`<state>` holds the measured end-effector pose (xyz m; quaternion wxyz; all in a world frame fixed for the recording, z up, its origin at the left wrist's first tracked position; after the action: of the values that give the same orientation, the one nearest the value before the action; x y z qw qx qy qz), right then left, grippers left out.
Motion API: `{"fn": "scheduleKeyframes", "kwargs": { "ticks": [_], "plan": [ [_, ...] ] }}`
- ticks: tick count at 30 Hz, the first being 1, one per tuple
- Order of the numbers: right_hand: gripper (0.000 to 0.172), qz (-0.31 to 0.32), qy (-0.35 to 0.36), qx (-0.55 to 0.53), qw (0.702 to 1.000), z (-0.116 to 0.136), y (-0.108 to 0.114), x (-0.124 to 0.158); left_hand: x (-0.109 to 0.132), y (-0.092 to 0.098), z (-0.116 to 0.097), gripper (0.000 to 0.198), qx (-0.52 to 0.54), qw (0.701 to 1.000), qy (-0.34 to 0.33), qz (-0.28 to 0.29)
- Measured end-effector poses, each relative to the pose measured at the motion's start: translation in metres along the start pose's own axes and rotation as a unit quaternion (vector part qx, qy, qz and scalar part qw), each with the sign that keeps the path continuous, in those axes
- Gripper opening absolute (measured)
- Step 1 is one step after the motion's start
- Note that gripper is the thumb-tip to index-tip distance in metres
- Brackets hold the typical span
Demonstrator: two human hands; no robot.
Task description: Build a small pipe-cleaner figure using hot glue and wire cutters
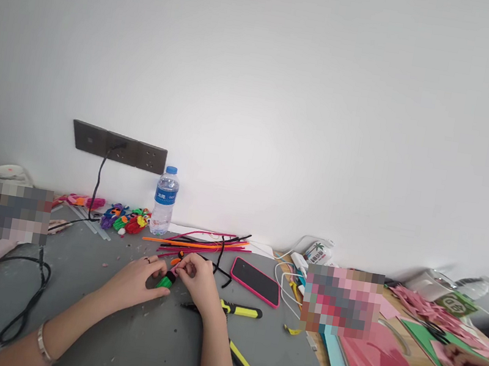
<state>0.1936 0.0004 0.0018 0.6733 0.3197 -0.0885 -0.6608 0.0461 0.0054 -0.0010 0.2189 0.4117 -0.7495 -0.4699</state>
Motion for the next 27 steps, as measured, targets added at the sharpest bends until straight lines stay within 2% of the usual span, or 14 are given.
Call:
{"fn": "scheduleKeyframes", "kwargs": {
  "ticks": [13,27],
  "plan": [
    [0.006,-0.003,-0.001,0.012,1.000,-0.005,-0.002,-0.002,0.000,-0.001,-0.001,0.023,-0.008,1.000,-0.003,-0.003],
    [0.006,0.000,0.002,-0.026,1.000,-0.011,-0.004,-0.003,-0.001,-0.004,0.002,0.024,-0.011,1.000,0.000,-0.002]
  ]
}}
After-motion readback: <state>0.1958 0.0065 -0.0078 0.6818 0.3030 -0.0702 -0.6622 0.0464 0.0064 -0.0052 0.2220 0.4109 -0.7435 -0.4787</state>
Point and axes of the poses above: each hand's wrist, its own x-axis away from the middle knuckle, its own y-axis out of the back of the hand, z = x × y, the point moved 7 cm from there along -x, towards the middle knuckle, and after that the axes turned 5 degrees about -x, right-handed, at the moved point
